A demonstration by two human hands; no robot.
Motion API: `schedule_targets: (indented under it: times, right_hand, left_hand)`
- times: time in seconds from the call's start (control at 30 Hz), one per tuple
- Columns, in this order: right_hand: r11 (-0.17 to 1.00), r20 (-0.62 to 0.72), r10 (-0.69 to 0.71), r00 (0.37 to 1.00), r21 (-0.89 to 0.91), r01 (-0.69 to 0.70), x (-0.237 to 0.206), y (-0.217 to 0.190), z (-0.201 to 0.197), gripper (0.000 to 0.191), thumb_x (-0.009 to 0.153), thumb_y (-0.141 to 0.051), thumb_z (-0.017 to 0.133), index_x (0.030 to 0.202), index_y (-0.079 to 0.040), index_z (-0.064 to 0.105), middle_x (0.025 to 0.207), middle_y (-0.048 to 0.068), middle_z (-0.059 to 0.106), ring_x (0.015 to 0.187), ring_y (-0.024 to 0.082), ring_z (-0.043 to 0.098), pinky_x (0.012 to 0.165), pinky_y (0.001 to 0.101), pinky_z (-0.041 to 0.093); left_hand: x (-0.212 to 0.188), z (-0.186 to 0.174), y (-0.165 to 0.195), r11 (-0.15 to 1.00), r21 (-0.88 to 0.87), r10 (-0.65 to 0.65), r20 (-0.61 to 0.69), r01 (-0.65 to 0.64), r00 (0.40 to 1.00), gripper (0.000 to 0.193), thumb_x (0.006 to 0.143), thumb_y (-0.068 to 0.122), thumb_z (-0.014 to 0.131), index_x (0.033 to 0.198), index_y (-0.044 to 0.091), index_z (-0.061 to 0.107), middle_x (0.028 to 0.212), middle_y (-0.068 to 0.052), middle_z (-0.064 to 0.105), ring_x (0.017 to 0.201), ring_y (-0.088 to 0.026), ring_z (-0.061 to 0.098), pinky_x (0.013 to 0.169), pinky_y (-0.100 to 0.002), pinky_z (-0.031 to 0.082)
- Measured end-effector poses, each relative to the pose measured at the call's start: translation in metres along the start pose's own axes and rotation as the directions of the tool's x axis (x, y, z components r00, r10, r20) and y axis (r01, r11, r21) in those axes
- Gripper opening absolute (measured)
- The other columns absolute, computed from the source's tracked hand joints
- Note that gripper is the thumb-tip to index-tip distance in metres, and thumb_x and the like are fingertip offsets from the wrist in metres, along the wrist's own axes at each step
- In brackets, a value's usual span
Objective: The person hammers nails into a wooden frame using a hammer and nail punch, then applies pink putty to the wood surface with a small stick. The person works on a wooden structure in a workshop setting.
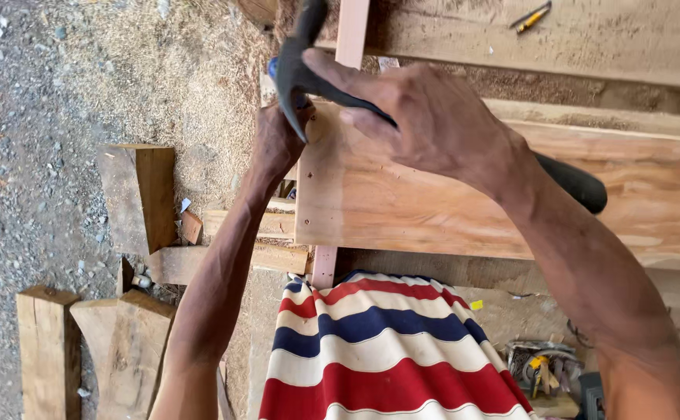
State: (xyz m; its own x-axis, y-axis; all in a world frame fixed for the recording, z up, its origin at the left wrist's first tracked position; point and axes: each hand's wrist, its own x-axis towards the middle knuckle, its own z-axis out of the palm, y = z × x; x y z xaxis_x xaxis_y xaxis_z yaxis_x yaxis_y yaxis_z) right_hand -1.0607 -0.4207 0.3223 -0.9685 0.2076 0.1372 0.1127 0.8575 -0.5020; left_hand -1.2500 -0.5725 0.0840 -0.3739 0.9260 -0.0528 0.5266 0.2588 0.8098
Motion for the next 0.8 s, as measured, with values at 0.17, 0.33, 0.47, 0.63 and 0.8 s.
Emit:
schedule_targets:
  times: [0.17, 0.33, 0.47, 0.63, 0.8]
  right_hand:
    - [0.967, -0.030, 0.145, 0.989, 0.217, -0.135, -0.047, 0.010, -0.002, 0.065, 0.110, -0.015, 0.064, 0.166, -0.017, 0.033, 0.102, 0.014, 0.074, 0.068, 0.019, 0.067, 0.061, 0.0371, 0.053]
    - [0.784, -0.005, 0.540, 0.842, 0.366, -0.501, -0.125, 0.005, 0.011, 0.070, 0.101, -0.015, 0.066, 0.163, -0.013, 0.034, 0.088, 0.014, 0.074, 0.061, 0.014, 0.062, 0.055, 0.0325, 0.050]
    - [0.684, -0.118, 0.702, 0.703, 0.386, -0.619, -0.207, -0.006, 0.045, 0.070, 0.102, -0.019, 0.066, 0.162, -0.004, 0.035, 0.098, 0.010, 0.067, 0.073, 0.009, 0.055, 0.060, 0.0277, 0.049]
    - [0.213, 0.090, 0.929, 0.359, 0.663, -0.718, -0.306, -0.030, 0.091, 0.070, 0.096, -0.024, 0.063, 0.159, -0.009, 0.040, 0.074, 0.001, 0.058, 0.053, 0.008, 0.052, 0.044, 0.0257, 0.045]
    - [0.103, 0.129, 0.959, 0.253, 0.671, -0.734, -0.371, -0.049, 0.122, 0.045, 0.094, -0.026, 0.070, 0.131, -0.003, 0.058, 0.064, 0.005, 0.058, 0.048, 0.011, 0.053, 0.044, 0.0284, 0.044]
  left_hand:
    - [-0.039, 0.016, 0.011, 0.965, 0.131, 0.213, 0.113, -0.227, 0.970, 0.021, 0.102, -0.006, 0.056, 0.103, 0.007, 0.072, 0.102, -0.012, 0.073, 0.088, -0.021, 0.071, 0.068, -0.031, 0.062]
    - [-0.115, 0.032, 0.042, 0.954, 0.149, 0.185, 0.382, -0.258, 0.905, 0.020, 0.098, 0.000, 0.058, 0.116, 0.005, 0.067, 0.127, -0.014, 0.067, 0.109, -0.029, 0.072, 0.092, -0.037, 0.064]
    - [-0.077, 0.022, 0.030, 0.950, 0.107, 0.303, -0.110, -0.292, 0.947, 0.003, 0.097, 0.001, 0.062, 0.097, 0.003, 0.064, 0.140, -0.025, 0.058, 0.126, -0.049, 0.061, 0.104, -0.053, 0.053]
    - [-0.061, 0.024, 0.051, 0.967, 0.171, 0.159, 0.164, -0.187, 0.973, 0.022, 0.104, 0.001, 0.054, 0.119, 0.004, 0.070, 0.127, -0.019, 0.066, 0.110, -0.038, 0.065, 0.092, -0.049, 0.058]
    - [-0.142, 0.052, 0.121, 0.925, -0.158, -0.115, 0.750, 0.345, 0.652, 0.023, 0.101, 0.017, 0.059, 0.114, 0.008, 0.076, 0.086, -0.010, 0.078, 0.061, -0.016, 0.062, 0.060, -0.034, 0.055]
